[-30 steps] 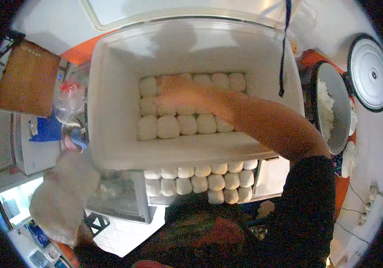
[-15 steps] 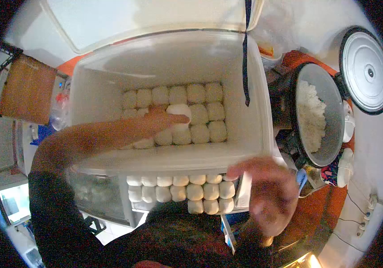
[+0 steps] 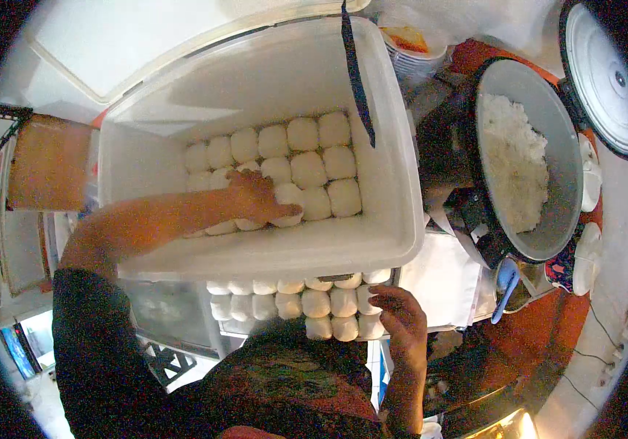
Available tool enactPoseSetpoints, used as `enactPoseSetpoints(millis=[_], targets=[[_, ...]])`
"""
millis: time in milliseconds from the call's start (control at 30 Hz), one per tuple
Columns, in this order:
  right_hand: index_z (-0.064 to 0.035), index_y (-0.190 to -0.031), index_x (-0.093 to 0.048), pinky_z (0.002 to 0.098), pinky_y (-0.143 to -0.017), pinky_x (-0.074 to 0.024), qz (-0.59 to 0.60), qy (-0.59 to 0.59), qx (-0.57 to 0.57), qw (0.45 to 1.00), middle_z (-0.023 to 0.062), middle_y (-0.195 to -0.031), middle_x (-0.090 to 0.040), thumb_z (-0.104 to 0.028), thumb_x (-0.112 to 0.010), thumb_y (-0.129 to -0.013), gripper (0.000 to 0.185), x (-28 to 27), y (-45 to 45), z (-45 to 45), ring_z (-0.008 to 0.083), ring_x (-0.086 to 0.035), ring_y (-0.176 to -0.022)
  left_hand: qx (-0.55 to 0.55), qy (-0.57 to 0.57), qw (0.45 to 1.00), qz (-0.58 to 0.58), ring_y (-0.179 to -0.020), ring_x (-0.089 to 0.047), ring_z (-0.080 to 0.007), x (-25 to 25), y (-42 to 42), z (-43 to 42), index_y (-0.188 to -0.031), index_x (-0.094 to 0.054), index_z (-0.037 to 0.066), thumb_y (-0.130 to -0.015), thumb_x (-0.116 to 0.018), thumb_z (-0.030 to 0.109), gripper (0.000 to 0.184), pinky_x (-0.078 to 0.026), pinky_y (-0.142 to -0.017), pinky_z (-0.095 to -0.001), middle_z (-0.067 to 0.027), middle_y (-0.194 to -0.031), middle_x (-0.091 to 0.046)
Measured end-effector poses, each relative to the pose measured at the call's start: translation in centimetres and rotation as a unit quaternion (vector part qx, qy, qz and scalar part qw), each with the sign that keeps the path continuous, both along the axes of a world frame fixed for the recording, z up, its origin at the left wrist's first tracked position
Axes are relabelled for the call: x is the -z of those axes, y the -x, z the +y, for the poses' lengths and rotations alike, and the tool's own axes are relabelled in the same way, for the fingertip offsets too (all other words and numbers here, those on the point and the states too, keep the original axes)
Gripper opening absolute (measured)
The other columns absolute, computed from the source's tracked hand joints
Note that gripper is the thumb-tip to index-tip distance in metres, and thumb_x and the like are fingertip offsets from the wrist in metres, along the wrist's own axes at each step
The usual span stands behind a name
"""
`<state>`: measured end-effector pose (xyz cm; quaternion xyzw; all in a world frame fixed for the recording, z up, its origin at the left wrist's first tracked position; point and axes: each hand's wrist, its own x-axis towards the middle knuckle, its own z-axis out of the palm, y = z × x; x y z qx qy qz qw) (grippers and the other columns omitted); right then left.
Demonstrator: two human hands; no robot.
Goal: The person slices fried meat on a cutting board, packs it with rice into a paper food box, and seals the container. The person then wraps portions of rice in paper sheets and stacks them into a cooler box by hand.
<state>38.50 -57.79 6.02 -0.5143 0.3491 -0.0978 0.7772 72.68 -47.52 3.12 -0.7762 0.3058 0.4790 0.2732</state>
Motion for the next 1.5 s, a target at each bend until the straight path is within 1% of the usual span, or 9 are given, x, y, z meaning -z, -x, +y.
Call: enactPoseSetpoints(millis=[67,200,267,667,900,1200,1300,1367,1500], targets=[[0.0037,-0.12,-0.059,0.0366,-0.098,-0.0453,-0.008,0.012,0.018,1.0,0.015,-0.119,-0.065,-0.02,-0.071,-0.079,0.049,-0.1,0.1,-0.1,0.0235,-0.061,-0.106,0.052,0.18,0.98,-0.062,-0.133,-0.042,-0.0357,1.4,0.6,0.9,-0.144,-0.043,0.007,-0.082,-0.052,0.071,0.089,-0.038,-0.104,-0.0534,-0.0216,-0.14,-0.044],[0.0031,-0.117,-0.06,0.0359,-0.097,-0.0461,0.002,0.024,0.052,0.998,0.0142,-0.116,-0.066,-0.017,-0.068,-0.079,0.044,0.7,1.3,-0.6,0.0229,-0.061,-0.103,0.071,0.23,0.97,-0.029,-0.13,-0.045,-0.0326,2.5,-0.2,2.5,-0.141,-0.047,0.011,-0.083,-0.056,0.064,0.08,-0.037,-0.105,-0.053,-0.0198,-0.142,-0.043],[0.003,-0.117,-0.06,0.0362,-0.096,-0.0468,0.01,0.024,0.061,0.998,0.0141,-0.115,-0.066,-0.015,-0.066,-0.08,0.042,1.4,2.0,-0.6,0.0234,-0.062,-0.102,0.185,0.438,0.875,-0.084,-0.127,-0.048,-0.0308,4.6,-0.1,4.0,-0.136,-0.052,0.012,-0.086,-0.057,0.053,0.065,-0.041,-0.102,-0.0503,-0.0183,-0.138,-0.047],[0.0046,-0.115,-0.06,0.0333,-0.092,-0.0481,0.075,0.0,0.111,0.991,0.0104,-0.102,-0.065,-0.007,-0.06,-0.077,0.039,2.5,2.3,0.5,0.0199,-0.062,-0.095,0.204,0.372,0.897,0.121,-0.12,-0.053,-0.0352,6.6,-4.0,2.6,-0.129,-0.057,0.006,-0.094,-0.056,0.044,0.052,-0.045,-0.101,-0.0466,-0.0182,-0.13,-0.056],[0.0044,-0.113,-0.062,0.031,-0.09,-0.0475,0.095,0.0,0.119,0.988,0.0106,-0.103,-0.065,-0.008,-0.062,-0.079,0.036,3.1,2.6,0.4,0.0189,-0.062,-0.094,0.302,0.304,0.903,0.044,-0.12,-0.052,-0.0364,6.5,-2.5,3.8,-0.137,-0.05,0.006,-0.099,-0.047,0.04,0.051,-0.044,-0.1,-0.0504,-0.0183,-0.136,-0.053],[0.0002,-0.116,-0.062,0.0337,-0.091,-0.0478,0.108,-0.017,0.111,0.988,0.0128,-0.11,-0.065,-0.008,-0.068,-0.084,0.034,7.6,5.7,1.5,0.0214,-0.061,-0.1,0.175,0.271,0.945,0.064,-0.119,-0.05,-0.0376,5.3,-2.2,3.2,-0.141,-0.046,0.01,-0.099,-0.047,0.039,0.05,-0.043,-0.099,-0.0509,-0.0193,-0.133,-0.054],[-0.004,-0.113,-0.067,0.0325,-0.088,-0.049,0.232,0.155,0.042,0.959,0.0069,-0.107,-0.066,-0.009,-0.07,-0.083,0.03,12.0,8.6,4.5,0.0198,-0.062,-0.099,0.333,0.447,0.829,-0.045,-0.12,-0.05,-0.0368,5.9,-2.7,3.1,-0.135,-0.052,0.01,-0.097,-0.051,0.03,0.043,-0.041,-0.102,-0.0491,-0.0192,-0.132,-0.055],[-0.0046,-0.113,-0.065,0.0362,-0.09,-0.0477,0.254,0.201,0.042,0.945,0.0111,-0.112,-0.062,-0.01,-0.074,-0.08,0.035,12.4,9.6,6.0,0.0239,-0.058,-0.106,0.352,0.434,0.824,0.095,-0.123,-0.049,-0.0358,9.1,-4.1,3.3,-0.127,-0.057,0.009,-0.095,-0.054,0.023,0.035,-0.04,-0.103,-0.0485,-0.0191,-0.133,-0.054],[-0.0102,-0.115,-0.062,0.051,-0.097,-0.0417,0.254,0.385,0.017,0.887,0.0199,-0.119,-0.057,-0.016,-0.079,-0.072,0.046,15.5,13.8,9.3,0.0372,-0.053,-0.113,0.418,0.488,0.753,0.142,-0.128,-0.047,-0.0344,13.1,-6.7,3.7,-0.121,-0.062,0.006,-0.088,-0.056,0.02,0.036,-0.034,-0.109,-0.0478,-0.0135,-0.132,-0.056]])
